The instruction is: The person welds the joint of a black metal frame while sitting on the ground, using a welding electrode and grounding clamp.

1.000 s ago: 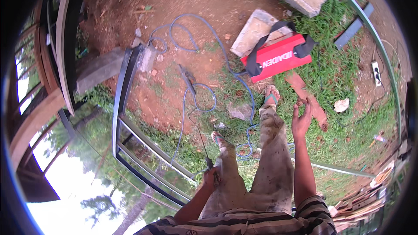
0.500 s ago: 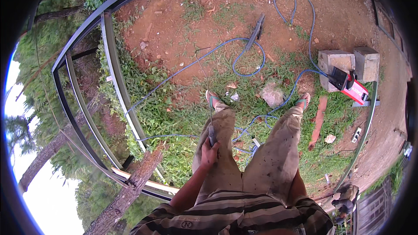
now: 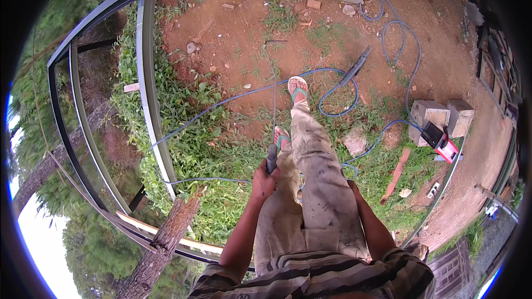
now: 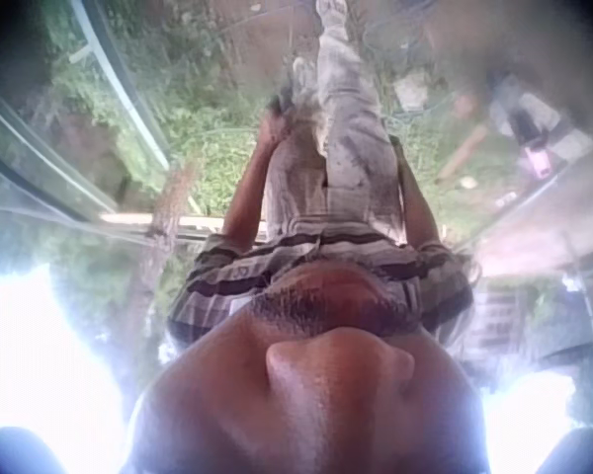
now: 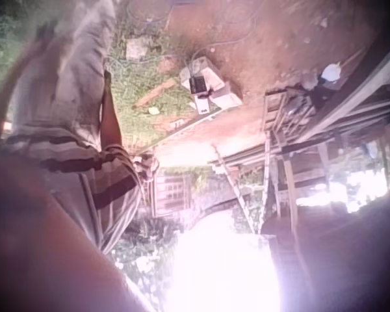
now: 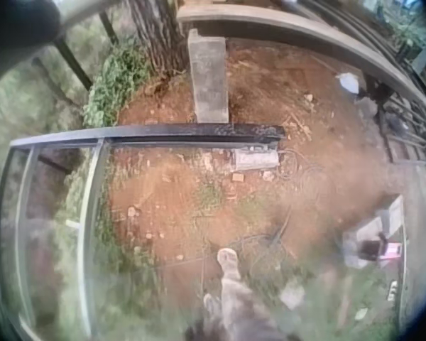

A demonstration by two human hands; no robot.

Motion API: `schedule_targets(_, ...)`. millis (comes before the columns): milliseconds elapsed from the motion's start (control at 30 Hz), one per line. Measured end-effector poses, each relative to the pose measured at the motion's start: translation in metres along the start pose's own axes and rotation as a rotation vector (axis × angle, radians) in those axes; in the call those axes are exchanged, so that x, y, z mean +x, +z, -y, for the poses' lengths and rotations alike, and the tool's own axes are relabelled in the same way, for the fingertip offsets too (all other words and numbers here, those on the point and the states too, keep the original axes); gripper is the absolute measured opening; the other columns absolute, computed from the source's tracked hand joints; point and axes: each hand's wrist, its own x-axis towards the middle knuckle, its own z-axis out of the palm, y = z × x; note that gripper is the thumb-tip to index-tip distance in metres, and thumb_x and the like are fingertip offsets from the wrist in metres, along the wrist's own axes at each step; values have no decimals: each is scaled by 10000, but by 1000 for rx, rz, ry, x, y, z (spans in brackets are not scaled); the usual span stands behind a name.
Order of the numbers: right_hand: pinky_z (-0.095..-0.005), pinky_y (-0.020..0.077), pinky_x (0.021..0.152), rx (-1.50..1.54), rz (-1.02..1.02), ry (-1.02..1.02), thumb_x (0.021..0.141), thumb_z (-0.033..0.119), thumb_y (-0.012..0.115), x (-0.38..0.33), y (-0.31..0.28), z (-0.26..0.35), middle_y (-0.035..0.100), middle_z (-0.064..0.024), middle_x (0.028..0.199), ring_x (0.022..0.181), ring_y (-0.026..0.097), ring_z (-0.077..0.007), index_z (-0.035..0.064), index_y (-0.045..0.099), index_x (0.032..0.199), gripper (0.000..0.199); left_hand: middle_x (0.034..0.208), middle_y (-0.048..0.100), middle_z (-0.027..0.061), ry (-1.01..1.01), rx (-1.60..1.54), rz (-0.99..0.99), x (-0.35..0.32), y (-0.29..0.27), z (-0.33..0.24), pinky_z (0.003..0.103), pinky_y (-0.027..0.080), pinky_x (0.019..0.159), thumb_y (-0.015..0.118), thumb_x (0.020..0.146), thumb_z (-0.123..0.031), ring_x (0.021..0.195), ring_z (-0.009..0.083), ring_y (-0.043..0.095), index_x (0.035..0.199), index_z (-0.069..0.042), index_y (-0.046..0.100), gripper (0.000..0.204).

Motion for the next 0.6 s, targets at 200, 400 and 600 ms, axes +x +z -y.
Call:
schedule_targets(200,-397,570,796,-1518,-339,-996,982,195,630,207,-39,160,722,-130,1034,905,707,-237,65,694,1172,239,796,666,234,271,254,-20,144,-3,-32,476,512,661,706,917,-280,699,385,654,1046,24,588,351)
schedule_targets(400,-347,563,662,-840,-916,-896,947,508,683,297,16,360,729,-104,918,763,707,-193,53,665,1184,513,708,621,208,442,376,-87,297,16,0,464,478,584,723,922,-294,600,319,624,973,13,557,353)
schedule_targets(600,-346,579,595,-828,-1088,-844,873,577,754,351,37,417,711,-132,906,705,714,-203,0,648,1111,633,729,633,232,404,483,86,378,4,-11,489,481,591,731,914,-315,647,429,644,1025,-6,539,380)
